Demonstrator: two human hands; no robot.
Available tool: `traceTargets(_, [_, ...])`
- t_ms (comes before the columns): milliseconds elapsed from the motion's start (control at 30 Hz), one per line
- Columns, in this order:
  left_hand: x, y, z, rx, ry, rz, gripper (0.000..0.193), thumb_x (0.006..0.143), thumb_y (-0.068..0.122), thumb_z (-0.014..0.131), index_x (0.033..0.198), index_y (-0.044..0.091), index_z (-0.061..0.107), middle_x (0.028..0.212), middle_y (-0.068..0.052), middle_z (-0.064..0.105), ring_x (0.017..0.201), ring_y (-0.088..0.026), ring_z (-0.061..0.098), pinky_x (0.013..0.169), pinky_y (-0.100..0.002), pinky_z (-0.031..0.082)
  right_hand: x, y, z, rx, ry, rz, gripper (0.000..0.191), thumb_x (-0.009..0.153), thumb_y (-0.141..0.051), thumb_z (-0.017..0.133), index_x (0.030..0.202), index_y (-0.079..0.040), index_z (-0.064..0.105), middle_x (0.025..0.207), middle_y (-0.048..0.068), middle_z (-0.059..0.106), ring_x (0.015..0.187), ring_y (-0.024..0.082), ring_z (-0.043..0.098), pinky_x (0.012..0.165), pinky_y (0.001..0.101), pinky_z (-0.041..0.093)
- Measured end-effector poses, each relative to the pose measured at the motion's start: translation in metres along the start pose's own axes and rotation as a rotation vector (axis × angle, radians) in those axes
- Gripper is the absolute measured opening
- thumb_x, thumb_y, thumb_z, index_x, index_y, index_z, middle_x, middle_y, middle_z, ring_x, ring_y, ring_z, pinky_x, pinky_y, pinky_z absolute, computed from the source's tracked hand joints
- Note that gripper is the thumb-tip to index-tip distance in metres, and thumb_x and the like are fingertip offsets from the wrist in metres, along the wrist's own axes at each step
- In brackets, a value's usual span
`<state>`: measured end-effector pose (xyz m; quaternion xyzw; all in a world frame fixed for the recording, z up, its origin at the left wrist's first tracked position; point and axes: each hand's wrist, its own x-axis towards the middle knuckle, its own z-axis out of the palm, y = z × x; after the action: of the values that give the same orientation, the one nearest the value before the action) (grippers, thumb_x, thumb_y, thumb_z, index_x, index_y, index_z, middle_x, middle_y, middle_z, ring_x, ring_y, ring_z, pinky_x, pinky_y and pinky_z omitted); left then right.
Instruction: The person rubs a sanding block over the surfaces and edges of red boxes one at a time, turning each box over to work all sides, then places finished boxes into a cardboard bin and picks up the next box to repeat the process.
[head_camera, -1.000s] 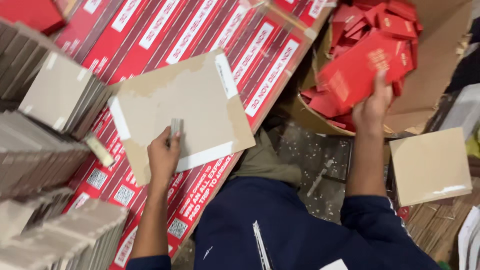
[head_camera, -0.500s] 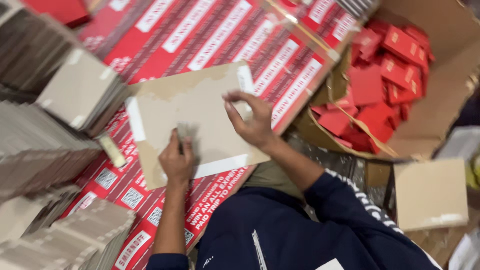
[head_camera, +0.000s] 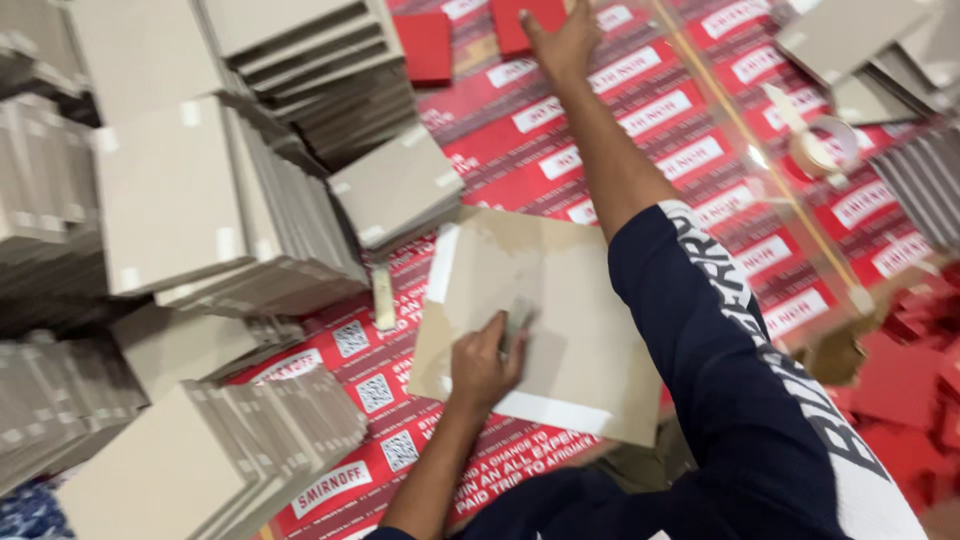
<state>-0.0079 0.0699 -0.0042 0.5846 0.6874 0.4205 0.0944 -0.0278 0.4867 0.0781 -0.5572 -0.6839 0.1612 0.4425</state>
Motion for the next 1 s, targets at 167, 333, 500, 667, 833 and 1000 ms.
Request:
traceTargets(167, [0.008,0.005,-0.009,-0.024,-0.082,-0.093,0.038,0.090,0.025,0.073,0.111,-0.006,0.070,0.070,-0.019,0.070,0.058,-0.036,0.069,0.056,-0.046,0.054,0.018,-0.015,-0.005,-0.166,-0.392,0.310,0.074,0.061,-0.049,0.098,0.114,-0.006,0.068,0.118,0.017,0.069,0.110,0.033,0.066,0.093,0.0432,0.054])
traceTargets(333, [0.009,0.005,-0.008,-0.052,-0.057,-0.056,0.035,0.092,0.024,0.071,0.112,-0.004,0.067,0.073,-0.019,0.071,0.058,-0.036,0.069,0.057,-0.046,0.055,0.025,0.006,-0.003,-0.052,-0.285,0.363,0.064,0.059,-0.035,0.103,0.097,-0.002,0.063,0.105,0.016,0.072,0.095,0.028,0.071,0.083,0.0385,0.056])
traceTargets(500, [0.007,0.005,-0.004,-0.009,-0.069,-0.091,0.032,0.093,0.023,0.070,0.110,-0.003,0.067,0.066,-0.020,0.069,0.057,-0.039,0.069,0.057,-0.048,0.054,0.016,0.053,-0.043,0.317,-0.379,0.393,0.030,0.078,-0.016,0.088,0.094,0.000,0.068,0.089,0.009,0.074,0.080,0.016,0.073,0.067,0.0314,0.059])
traceTargets(667, [0.004,-0.002,0.003,-0.021,0.002,-0.077,0.032,0.095,0.025,0.068,0.114,-0.002,0.067,0.071,-0.021,0.070,0.062,-0.039,0.071,0.057,-0.046,0.056,-0.071,0.119,-0.176,0.275,-0.723,0.343,0.029,0.093,-0.019,0.081,0.099,0.007,0.072,0.082,0.006,0.066,0.070,0.010,0.057,0.060,0.0266,0.048])
traceTargets(833, [-0.002,-0.013,0.009,-0.076,0.080,-0.148,0.033,0.093,0.022,0.069,0.114,-0.003,0.069,0.079,-0.023,0.071,0.068,-0.039,0.072,0.060,-0.045,0.056,-0.203,0.154,-0.275,0.238,-1.195,0.405,0.026,0.087,-0.020,0.080,0.103,0.000,0.076,0.082,0.003,0.070,0.071,0.009,0.058,0.063,0.0310,0.048])
traceTargets(1000, [0.006,-0.015,0.003,-0.284,-0.012,0.046,0.029,0.094,0.009,0.070,0.121,0.000,0.068,0.104,-0.019,0.072,0.092,-0.033,0.074,0.081,-0.040,0.058,-0.287,0.135,-0.301,-0.161,-1.097,0.292,0.038,0.084,-0.032,0.084,0.098,0.002,0.075,0.075,0.010,0.071,0.068,0.018,0.065,0.064,0.0352,0.053])
